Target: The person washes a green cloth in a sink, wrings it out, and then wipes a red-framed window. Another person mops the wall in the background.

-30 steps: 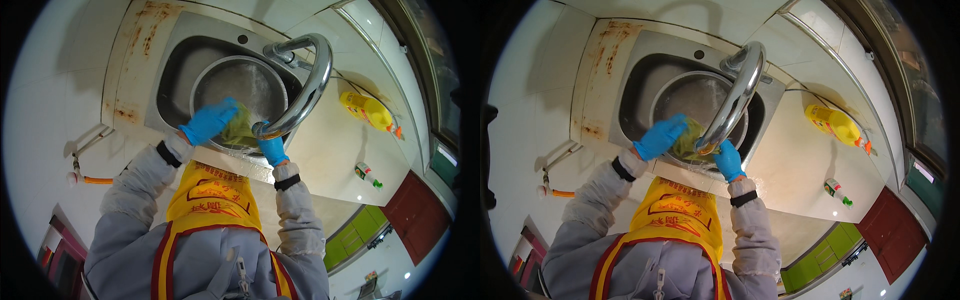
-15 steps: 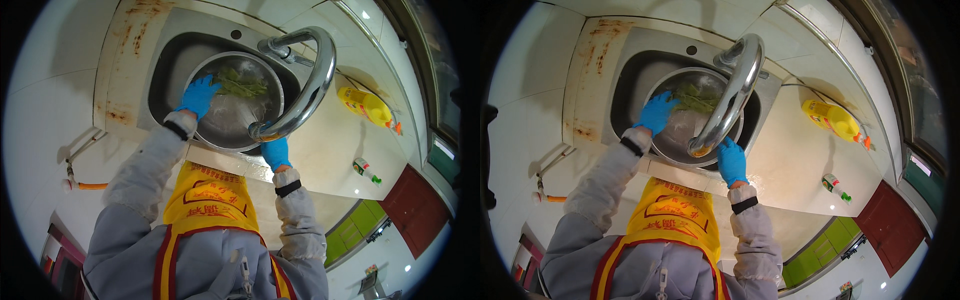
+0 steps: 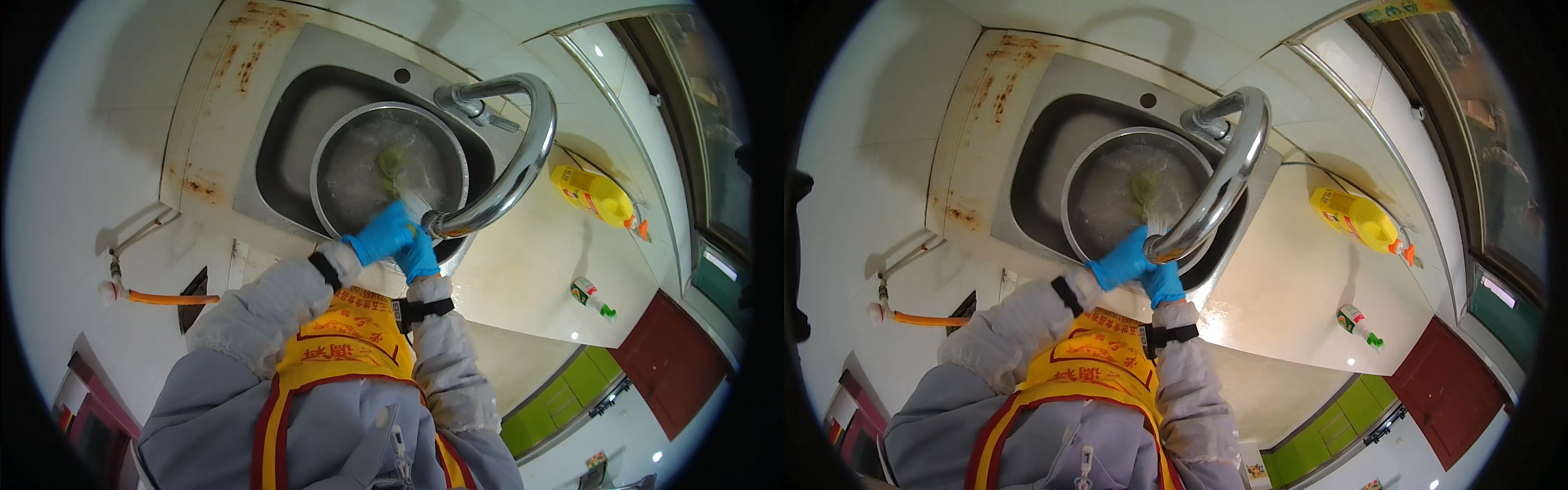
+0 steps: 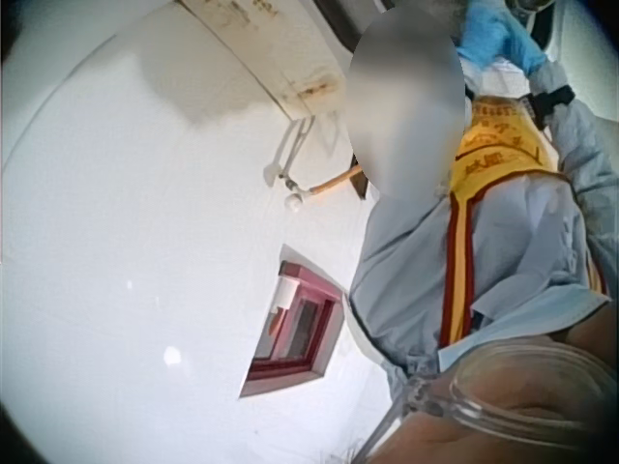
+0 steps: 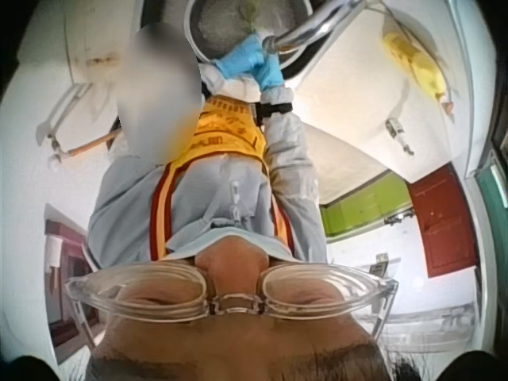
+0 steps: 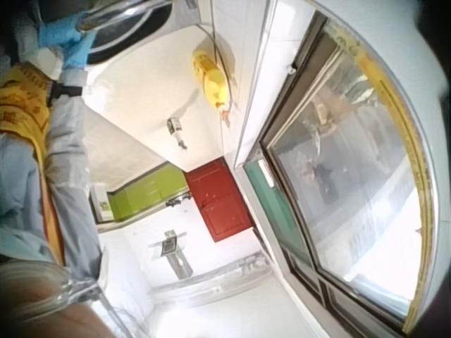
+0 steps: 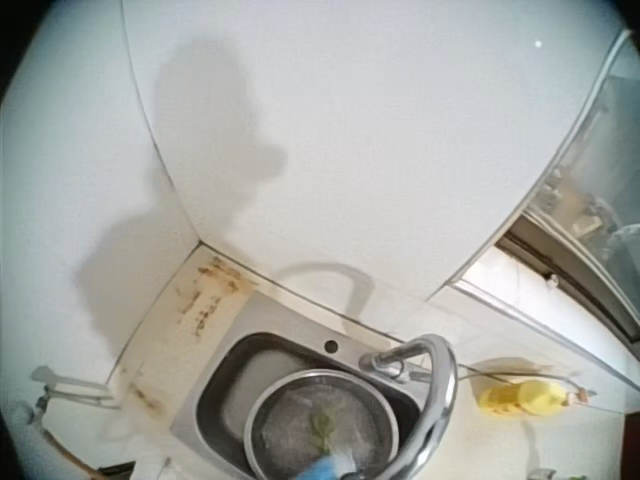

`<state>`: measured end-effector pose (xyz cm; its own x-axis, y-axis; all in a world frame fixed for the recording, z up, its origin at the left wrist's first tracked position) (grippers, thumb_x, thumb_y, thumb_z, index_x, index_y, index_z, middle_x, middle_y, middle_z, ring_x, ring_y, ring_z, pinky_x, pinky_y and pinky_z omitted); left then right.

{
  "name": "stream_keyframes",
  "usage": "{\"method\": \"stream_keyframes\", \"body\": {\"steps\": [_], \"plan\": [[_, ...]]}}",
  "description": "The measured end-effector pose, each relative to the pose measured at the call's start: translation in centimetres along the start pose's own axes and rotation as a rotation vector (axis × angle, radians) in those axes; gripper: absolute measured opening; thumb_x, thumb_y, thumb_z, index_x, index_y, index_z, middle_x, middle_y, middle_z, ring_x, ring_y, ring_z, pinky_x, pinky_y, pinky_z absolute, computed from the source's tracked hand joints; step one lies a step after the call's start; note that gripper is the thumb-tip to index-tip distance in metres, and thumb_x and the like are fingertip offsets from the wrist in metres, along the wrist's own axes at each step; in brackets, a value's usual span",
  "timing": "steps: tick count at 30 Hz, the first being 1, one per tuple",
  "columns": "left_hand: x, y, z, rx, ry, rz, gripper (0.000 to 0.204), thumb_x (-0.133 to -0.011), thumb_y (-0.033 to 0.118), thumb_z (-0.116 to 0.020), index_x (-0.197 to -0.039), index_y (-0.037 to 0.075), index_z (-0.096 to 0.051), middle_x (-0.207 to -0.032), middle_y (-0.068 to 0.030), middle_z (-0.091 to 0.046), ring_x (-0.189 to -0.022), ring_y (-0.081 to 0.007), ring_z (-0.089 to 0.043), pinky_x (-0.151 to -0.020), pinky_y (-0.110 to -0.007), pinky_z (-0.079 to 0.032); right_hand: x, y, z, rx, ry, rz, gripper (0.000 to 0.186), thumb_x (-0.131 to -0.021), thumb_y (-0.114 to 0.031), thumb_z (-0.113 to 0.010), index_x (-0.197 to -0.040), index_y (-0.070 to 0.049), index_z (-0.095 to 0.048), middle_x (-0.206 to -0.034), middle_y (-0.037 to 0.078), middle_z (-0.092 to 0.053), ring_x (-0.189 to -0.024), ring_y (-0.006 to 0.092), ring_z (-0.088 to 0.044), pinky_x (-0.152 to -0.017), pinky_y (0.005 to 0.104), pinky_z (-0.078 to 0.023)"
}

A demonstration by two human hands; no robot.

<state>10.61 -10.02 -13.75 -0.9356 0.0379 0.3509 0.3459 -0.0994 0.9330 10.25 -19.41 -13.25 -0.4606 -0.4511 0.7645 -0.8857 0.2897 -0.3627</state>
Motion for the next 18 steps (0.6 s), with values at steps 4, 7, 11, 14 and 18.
{"method": "stream_keyframes", "body": {"steps": [4, 7, 11, 14, 18], "plan": [[4.2, 6.8, -1.6, 0.443, -0.129, 0.103, 0.025, -0.085, 0.016, -0.069, -0.106, 0.003, -0.065, -0.111, -0.0129, -0.065, -0.101, -0.0214, -0.061, -0.092, -0.034, -0.048, 1.2, -1.3, -0.1, -0.131, -0.126, 0.103, 0.037, -0.101, -0.022, -0.046, -0.133, -0.003, -0.049, -0.127, 0.016, -0.058, -0.118, 0.0271, -0.056, -0.103, 0.0408, -0.044], [4.8, 10.9, -0.3, 0.207, -0.022, -0.153, 0.025, -0.083, 0.018, -0.071, -0.103, 0.004, -0.066, -0.103, -0.0115, -0.068, -0.098, -0.0241, -0.063, -0.089, -0.036, -0.050, 2.3, -1.5, 0.8, 0.130, 0.011, 0.210, 0.028, -0.098, -0.015, -0.047, -0.121, -0.001, -0.056, -0.113, 0.012, -0.063, -0.103, 0.0226, -0.060, -0.090, 0.0350, -0.049], [4.2, 12.2, 1.3, -0.140, 0.162, -0.361, 0.020, -0.084, 0.027, -0.069, -0.087, 0.008, -0.069, -0.087, -0.0127, -0.070, -0.078, -0.0299, -0.068, -0.069, -0.039, -0.055, 3.7, -1.8, -0.6, 0.623, 0.096, 0.302, 0.026, -0.097, -0.012, -0.049, -0.119, -0.001, -0.057, -0.111, 0.011, -0.063, -0.101, 0.0208, -0.061, -0.088, 0.0332, -0.050], [1.9, 8.7, 2.8, -0.434, 0.091, -0.114, 0.021, -0.083, 0.032, -0.069, -0.081, 0.010, -0.068, -0.080, -0.0137, -0.068, -0.068, -0.0329, -0.066, -0.060, -0.041, -0.054, 4.4, -1.0, -1.2, 0.172, 0.165, 0.102, 0.041, -0.101, -0.020, -0.052, -0.138, -0.004, -0.046, -0.133, 0.014, -0.055, -0.122, 0.0251, -0.055, -0.106, 0.0393, -0.042], [-3.2, 3.0, 8.6, -0.798, 0.115, -0.015, 0.028, -0.091, 0.035, -0.052, -0.087, 0.016, -0.072, -0.087, -0.0112, -0.068, -0.078, -0.0325, -0.066, -0.066, -0.045, -0.053, 4.6, -2.0, -3.2, -0.059, -0.028, 0.148, 0.048, -0.100, -0.021, -0.056, -0.144, -0.007, -0.043, -0.138, 0.010, -0.053, -0.127, 0.0244, -0.051, -0.109, 0.0419, -0.041]]}}
Point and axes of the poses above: each hand's wrist, its own x-axis away from the middle knuckle, its own z-axis out of the back of the hand, y = z × x, the point moved 6 cm from there along -x, towards the middle knuckle
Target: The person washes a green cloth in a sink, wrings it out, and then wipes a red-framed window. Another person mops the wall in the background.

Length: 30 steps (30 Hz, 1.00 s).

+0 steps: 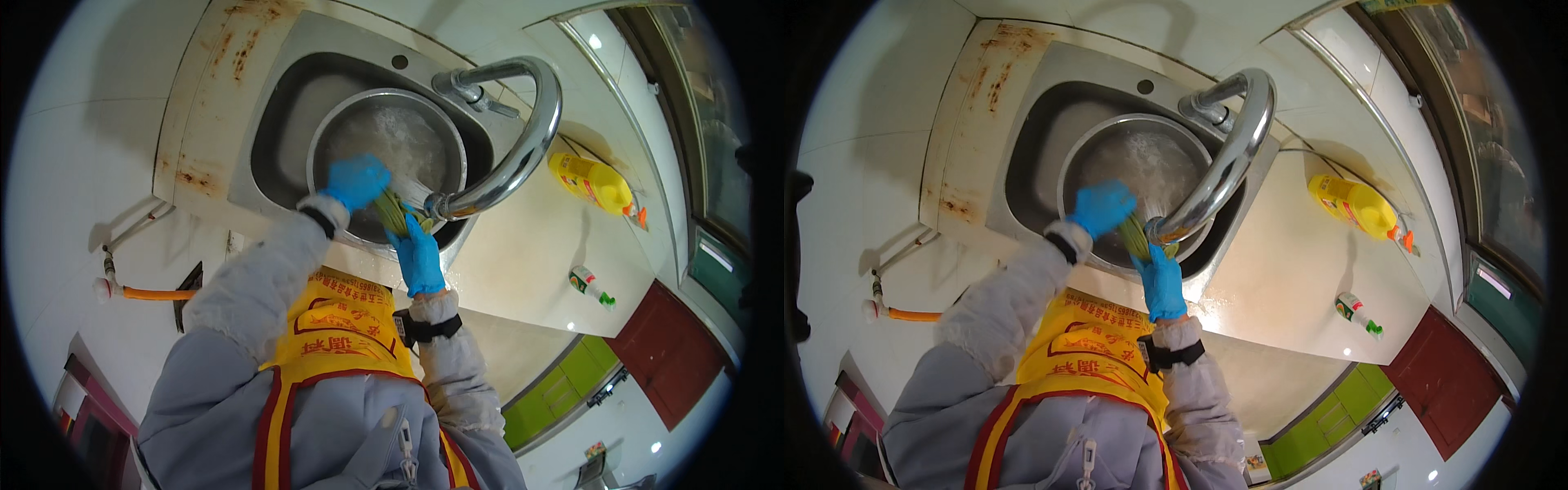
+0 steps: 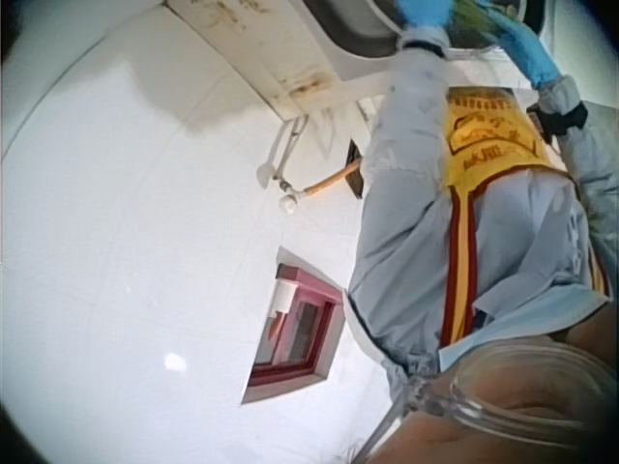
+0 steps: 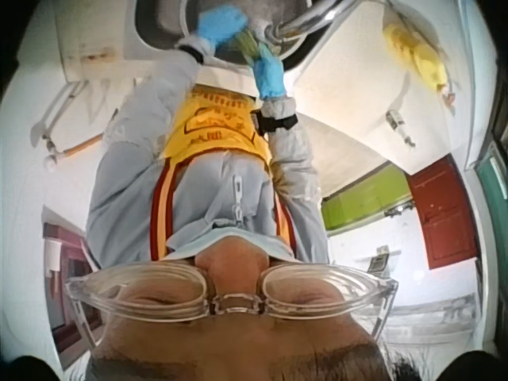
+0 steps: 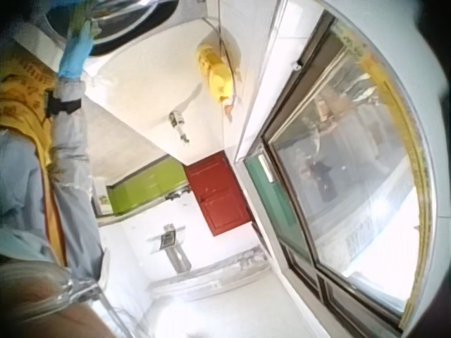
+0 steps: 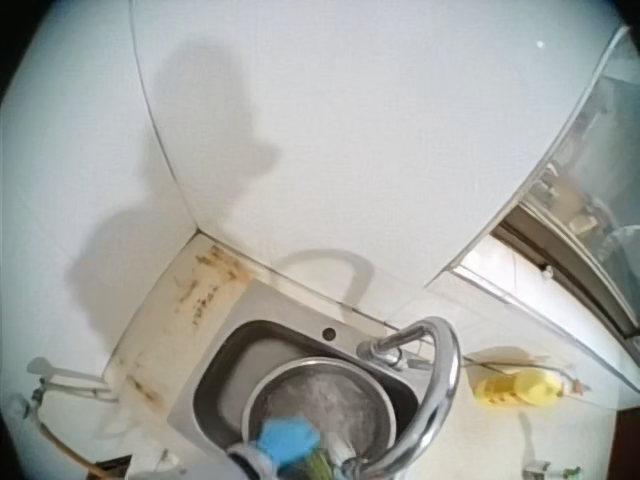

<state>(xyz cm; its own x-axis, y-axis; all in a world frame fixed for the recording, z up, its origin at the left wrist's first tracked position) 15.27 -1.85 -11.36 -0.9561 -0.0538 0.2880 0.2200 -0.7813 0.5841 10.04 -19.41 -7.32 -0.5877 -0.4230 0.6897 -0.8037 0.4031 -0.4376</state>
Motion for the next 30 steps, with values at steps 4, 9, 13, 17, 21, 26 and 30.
{"method": "stream_keyframes", "body": {"steps": [4, 9, 13, 17, 21, 26, 30], "plan": [[-2.1, -7.5, -3.5, -0.188, -0.120, 0.273, 0.036, -0.090, 0.033, -0.061, -0.124, 0.020, -0.059, -0.117, -0.0173, -0.059, -0.096, -0.0365, -0.066, -0.075, -0.052, -0.055, -0.2, 0.5, 2.1, 0.143, 0.234, -0.137, 0.064, -0.101, -0.027, -0.053, -0.153, -0.007, -0.024, -0.151, 0.013, -0.036, -0.137, 0.0324, -0.041, -0.113, 0.0439, -0.037], [0.0, -3.6, -10.2, 0.040, -0.487, 0.170, 0.035, -0.088, 0.033, -0.064, -0.110, 0.007, -0.067, -0.113, -0.0218, -0.064, -0.110, -0.0409, -0.059, -0.093, -0.046, -0.049, -2.0, 2.0, 2.1, 0.213, 0.086, -0.133, 0.059, -0.101, -0.033, -0.052, -0.151, -0.012, -0.030, -0.149, 0.011, -0.039, -0.135, 0.0326, -0.043, -0.112, 0.0472, -0.038], [5.3, 5.7, -6.1, 1.014, -0.224, -0.096, 0.042, -0.078, 0.008, -0.065, -0.118, -0.002, -0.056, -0.117, -0.0200, -0.059, -0.111, -0.0300, -0.057, -0.093, -0.039, -0.048, -3.3, 1.3, 3.0, -0.069, 0.028, -0.103, 0.054, -0.102, -0.046, -0.044, -0.142, -0.008, -0.045, -0.139, 0.013, -0.052, -0.124, 0.0318, -0.053, -0.103, 0.0464, -0.047], [9.7, 8.9, -4.1, 1.707, -0.411, 0.378, 0.048, -0.081, 0.010, -0.063, -0.127, -0.002, -0.055, -0.120, -0.0128, -0.059, -0.110, -0.0226, -0.058, -0.093, -0.033, -0.050, -1.9, -0.3, 3.5, -0.180, -0.032, -0.117, 0.047, -0.105, -0.034, -0.040, -0.142, -0.005, -0.042, -0.137, 0.016, -0.053, -0.122, 0.0296, -0.055, -0.104, 0.0429, -0.048], [6.3, 6.6, -1.5, 1.533, -0.236, 0.406, 0.036, -0.083, 0.011, -0.062, -0.117, 0.000, -0.058, -0.109, -0.0112, -0.064, -0.105, -0.0246, -0.061, -0.089, -0.035, -0.049, -0.2, -1.3, 0.9, -0.006, 0.025, 0.026, 0.047, -0.106, -0.030, -0.039, -0.145, -0.004, -0.037, -0.141, 0.017, -0.048, -0.129, 0.0312, -0.050, -0.109, 0.0417, -0.045], [5.7, 6.5, 2.5, 0.507, 0.098, -0.105, 0.023, -0.086, 0.013, -0.064, -0.107, 0.006, -0.059, -0.105, -0.0173, -0.058, -0.096, -0.0329, -0.059, -0.084, -0.042, -0.051, 1.6, -0.9, -2.9, -0.167, 0.054, -0.124, 0.048, -0.105, -0.044, -0.041, -0.141, -0.012, -0.046, -0.133, 0.011, -0.055, -0.120, 0.0257, -0.056, -0.106, 0.0396, -0.046], [9.3, 9.8, 3.1, 0.454, 0.105, -0.304, 0.032, -0.085, 0.010, -0.065, -0.115, 0.010, -0.054, -0.124, -0.0186, -0.046, -0.111, -0.0382, -0.051, -0.090, -0.043, -0.048, 1.2, -1.9, -2.2, -0.166, 0.068, -0.089, 0.052, -0.101, -0.051, -0.046, -0.136, -0.013, -0.050, -0.124, 0.011, -0.060, -0.114, 0.0244, -0.060, -0.099, 0.0375, -0.051]]}}
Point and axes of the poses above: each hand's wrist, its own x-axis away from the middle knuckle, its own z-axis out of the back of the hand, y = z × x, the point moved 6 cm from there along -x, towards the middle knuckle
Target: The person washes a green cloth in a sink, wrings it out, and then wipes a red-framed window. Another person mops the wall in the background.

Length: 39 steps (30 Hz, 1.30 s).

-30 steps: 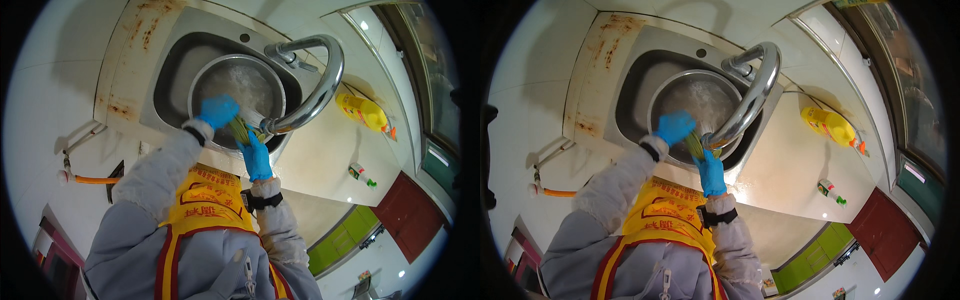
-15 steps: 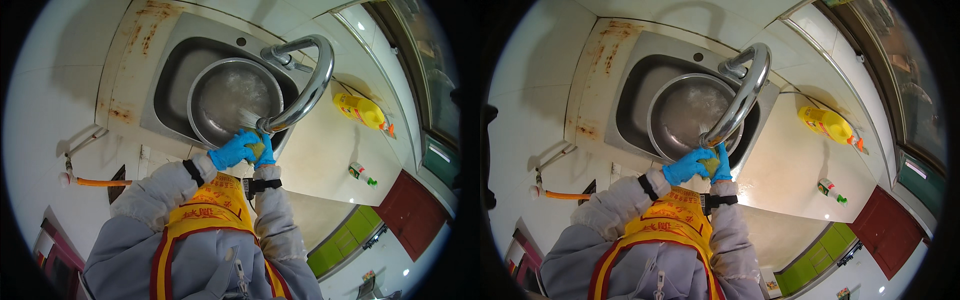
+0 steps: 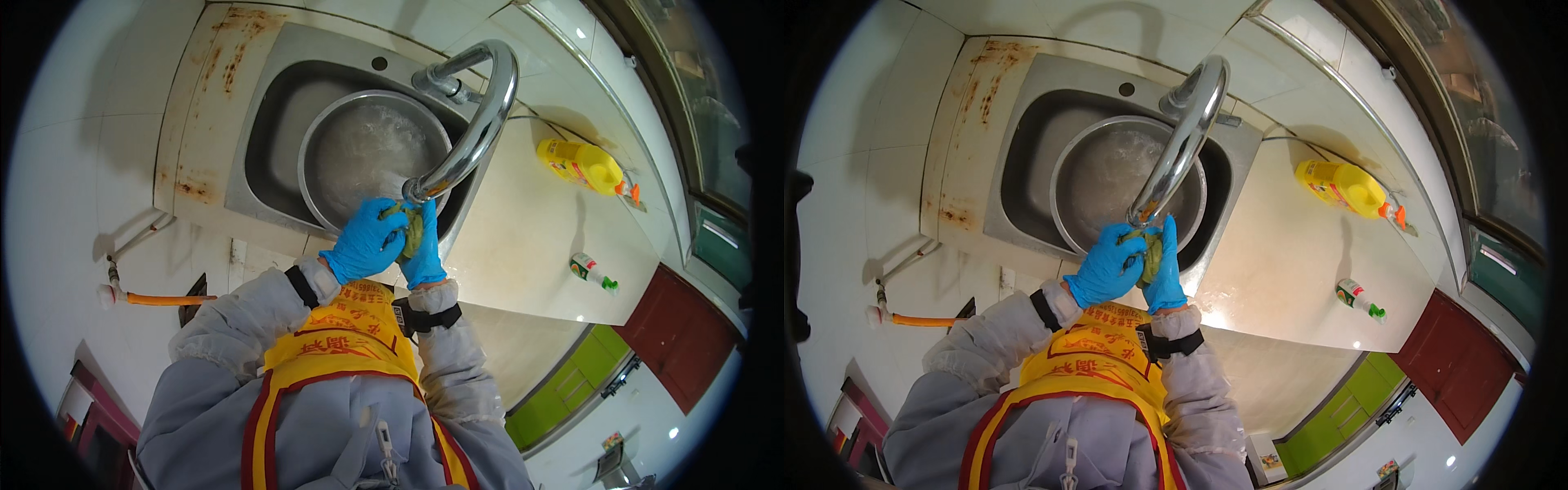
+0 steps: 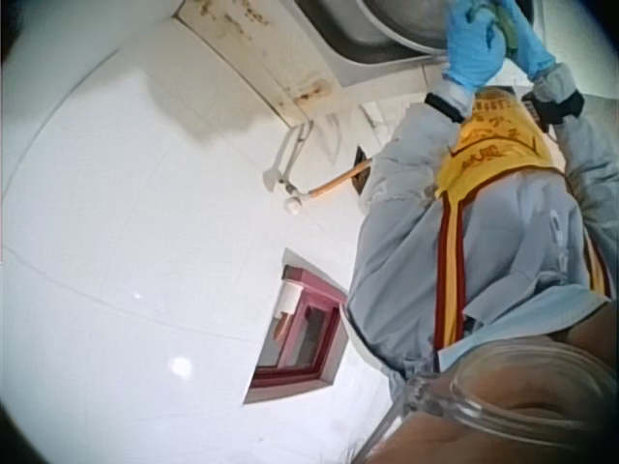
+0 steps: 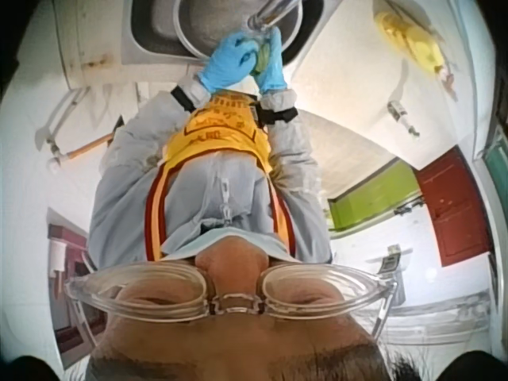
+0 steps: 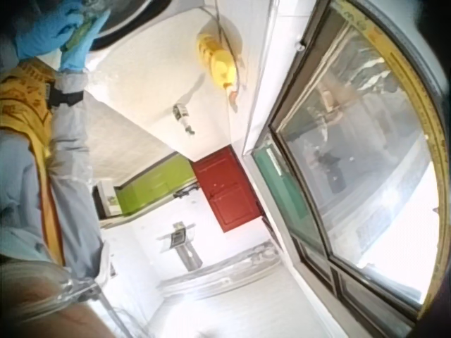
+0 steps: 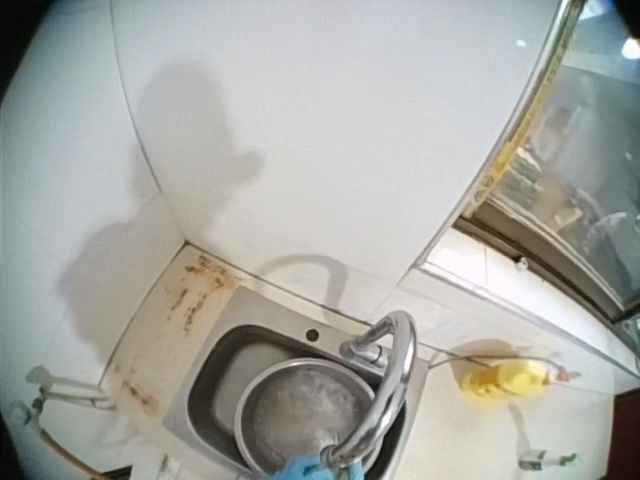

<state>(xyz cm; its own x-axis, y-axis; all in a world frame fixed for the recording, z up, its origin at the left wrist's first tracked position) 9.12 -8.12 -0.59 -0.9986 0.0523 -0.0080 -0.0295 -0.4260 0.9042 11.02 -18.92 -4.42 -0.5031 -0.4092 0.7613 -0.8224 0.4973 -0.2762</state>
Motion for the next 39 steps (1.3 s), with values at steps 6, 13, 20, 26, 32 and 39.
{"method": "stream_keyframes", "body": {"steps": [6, 13, 20, 26, 32, 39], "plan": [[0.7, 2.1, 0.4, -0.010, -0.031, 0.022, 0.043, -0.077, 0.029, -0.078, -0.110, 0.012, -0.056, -0.119, -0.0170, -0.050, -0.097, -0.0350, -0.061, -0.078, -0.040, -0.054, 1.6, 0.1, 0.1, 0.224, -0.109, 0.211, 0.057, -0.100, -0.036, -0.056, -0.146, -0.009, -0.039, -0.134, 0.011, -0.053, -0.118, 0.0196, -0.057, -0.096, 0.0317, -0.052], [0.0, 2.0, 0.4, -0.208, 0.066, -0.026, 0.017, -0.085, 0.027, -0.069, -0.092, 0.015, -0.060, -0.093, -0.0090, -0.062, -0.065, -0.0336, -0.064, -0.055, -0.038, -0.053, 2.0, 1.0, -0.1, 0.041, 0.195, 0.202, 0.028, -0.094, -0.028, -0.064, -0.109, -0.003, -0.063, -0.093, 0.005, -0.065, -0.083, 0.0163, -0.064, -0.073, 0.0288, -0.053], [0.4, -2.7, -1.3, 0.258, 0.019, 0.477, 0.024, -0.095, 0.029, -0.053, -0.088, 0.007, -0.059, -0.081, -0.0196, -0.062, -0.075, -0.0304, -0.066, -0.063, -0.040, -0.054, -0.4, 0.9, 2.1, 0.452, 0.225, 0.301, 0.030, -0.099, -0.033, -0.058, -0.115, -0.008, -0.065, -0.098, 0.007, -0.069, -0.083, 0.0172, -0.064, -0.075, 0.0296, -0.052], [-4.9, -11.2, 1.7, -0.001, -0.276, 0.526, 0.032, -0.096, 0.034, -0.049, -0.106, 0.008, -0.064, -0.100, -0.0223, -0.065, -0.091, -0.0366, -0.066, -0.083, -0.046, -0.052, 0.0, -5.7, 2.2, 1.302, 0.397, 0.798, 0.030, -0.093, -0.032, -0.067, -0.107, -0.007, -0.062, -0.095, 0.013, -0.063, -0.085, 0.0272, -0.064, -0.074, 0.0365, -0.050], [-4.8, -18.5, -0.6, -0.528, 0.160, 0.407, 0.027, -0.092, 0.027, -0.053, -0.113, 0.015, -0.066, -0.119, -0.0184, -0.062, -0.103, -0.0392, -0.062, -0.088, -0.048, -0.052, 0.8, -7.0, 6.8, 1.264, 0.442, 0.615, 0.033, -0.096, -0.023, -0.063, -0.120, -0.001, -0.055, -0.112, 0.010, -0.054, -0.088, 0.0187, -0.057, -0.083, 0.0314, -0.049], [-5.5, -23.0, -4.8, -0.537, -0.124, 0.402, 0.027, -0.090, 0.014, -0.055, -0.116, 0.010, -0.064, -0.126, -0.0190, -0.059, -0.110, -0.0357, -0.061, -0.089, -0.046, -0.053, -0.6, -11.2, 4.8, 1.334, 0.250, 0.762, 0.026, -0.097, -0.021, -0.061, -0.114, -0.001, -0.059, -0.111, 0.012, -0.056, -0.097, 0.0209, -0.057, -0.088, 0.0327, -0.047]]}}
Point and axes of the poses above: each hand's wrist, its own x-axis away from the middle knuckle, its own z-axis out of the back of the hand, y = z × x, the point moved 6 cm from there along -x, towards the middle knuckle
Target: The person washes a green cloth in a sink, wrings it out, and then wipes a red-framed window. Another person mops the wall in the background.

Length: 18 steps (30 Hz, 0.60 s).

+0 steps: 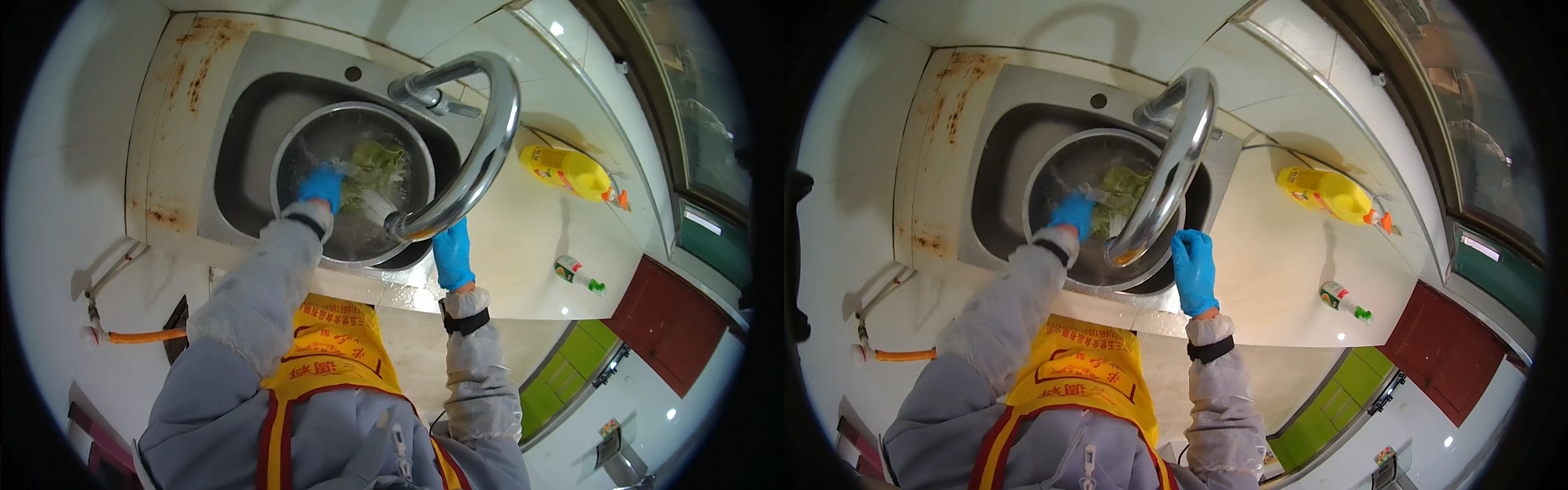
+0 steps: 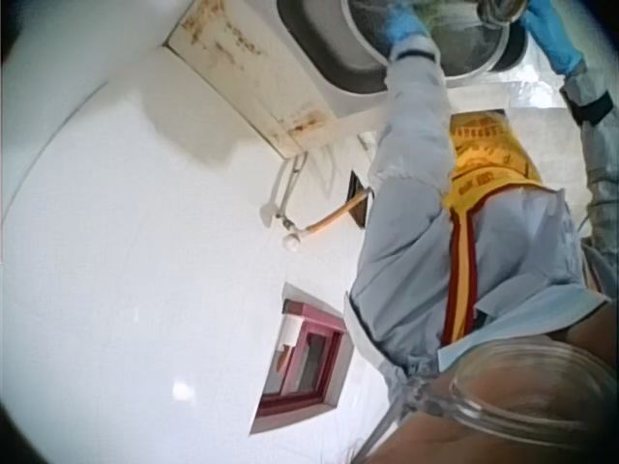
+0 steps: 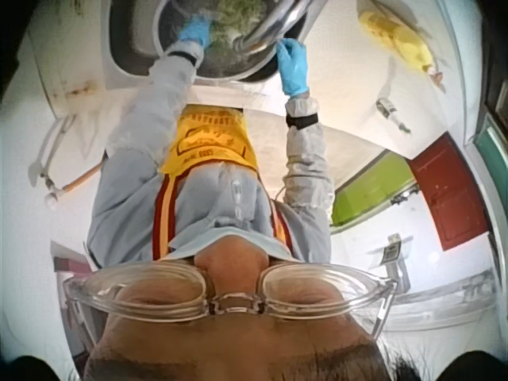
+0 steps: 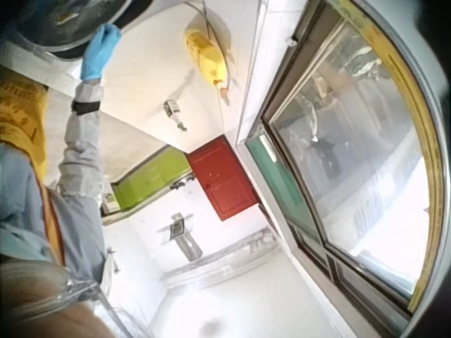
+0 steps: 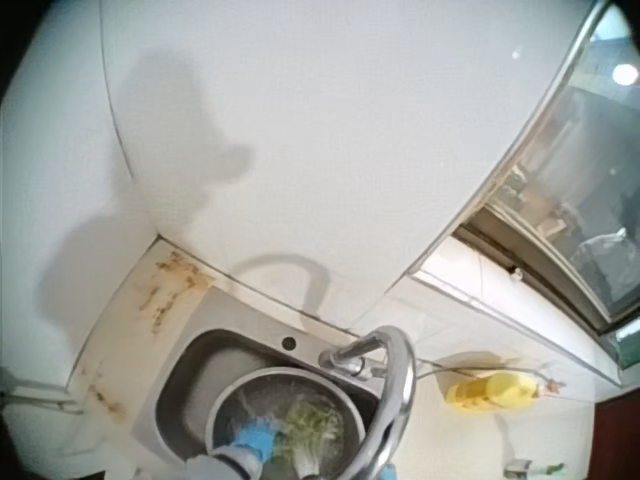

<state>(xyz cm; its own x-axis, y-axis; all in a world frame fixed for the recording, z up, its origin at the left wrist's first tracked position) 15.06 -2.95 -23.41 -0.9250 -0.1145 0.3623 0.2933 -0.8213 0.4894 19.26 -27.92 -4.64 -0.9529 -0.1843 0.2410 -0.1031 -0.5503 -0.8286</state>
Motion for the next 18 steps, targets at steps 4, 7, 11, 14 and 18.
{"method": "stream_keyframes", "body": {"steps": [4, 7, 11, 14, 18], "plan": [[2.4, 0.2, -0.9, 0.007, -0.267, 0.147, 0.031, -0.091, 0.015, -0.054, -0.121, 0.010, -0.060, -0.127, -0.0198, -0.059, -0.111, -0.0368, -0.061, -0.092, -0.047, -0.051, -6.6, -1.8, 1.3, -0.200, 0.030, -0.009, 0.035, -0.098, -0.030, -0.060, -0.117, -0.001, -0.058, -0.102, 0.008, -0.058, -0.089, 0.0168, -0.056, -0.082, 0.0292, -0.047], [3.4, 0.3, 1.7, -0.084, -0.384, 0.030, 0.034, -0.092, 0.022, -0.055, -0.124, 0.009, -0.057, -0.121, -0.0209, -0.063, -0.104, -0.0405, -0.063, -0.088, -0.050, -0.051, -11.9, -2.7, 1.7, -0.386, 0.040, -0.190, 0.041, -0.098, -0.040, -0.058, -0.118, -0.004, -0.056, -0.094, 0.005, -0.057, -0.078, 0.0147, -0.054, -0.070, 0.0287, -0.047], [4.0, -0.5, 6.7, -0.001, -0.260, 0.037, 0.029, -0.093, 0.024, -0.054, -0.118, 0.011, -0.060, -0.111, -0.0199, -0.067, -0.093, -0.0417, -0.065, -0.078, -0.053, -0.051, -16.8, -3.9, 1.3, -0.246, 0.010, -0.176, 0.047, -0.100, -0.049, -0.049, -0.108, -0.004, -0.058, -0.089, 0.009, -0.061, -0.072, 0.0218, -0.057, -0.064, 0.0344, -0.048], [3.6, -1.3, 6.3, -0.081, -0.228, 0.148, 0.028, -0.092, 0.023, -0.054, -0.116, 0.012, -0.062, -0.109, -0.0191, -0.068, -0.094, -0.0399, -0.066, -0.078, -0.052, -0.053, -18.4, -5.8, 1.3, 0.565, 0.177, 0.143, 0.038, -0.100, -0.040, -0.049, -0.103, -0.004, -0.060, -0.091, 0.020, -0.066, -0.078, 0.0366, -0.064, -0.067, 0.0450, -0.050], [3.4, -1.0, 2.2, -0.286, -0.380, 0.056, 0.022, -0.091, 0.020, -0.054, -0.106, 0.013, -0.067, -0.103, -0.0172, -0.070, -0.092, -0.0379, -0.068, -0.075, -0.051, -0.055, -17.4, -8.2, 1.0, 0.589, 0.192, 0.634, 0.025, -0.099, -0.026, -0.046, -0.102, -0.005, -0.059, -0.097, 0.025, -0.065, -0.089, 0.0446, -0.062, -0.073, 0.0509, -0.049]]}}
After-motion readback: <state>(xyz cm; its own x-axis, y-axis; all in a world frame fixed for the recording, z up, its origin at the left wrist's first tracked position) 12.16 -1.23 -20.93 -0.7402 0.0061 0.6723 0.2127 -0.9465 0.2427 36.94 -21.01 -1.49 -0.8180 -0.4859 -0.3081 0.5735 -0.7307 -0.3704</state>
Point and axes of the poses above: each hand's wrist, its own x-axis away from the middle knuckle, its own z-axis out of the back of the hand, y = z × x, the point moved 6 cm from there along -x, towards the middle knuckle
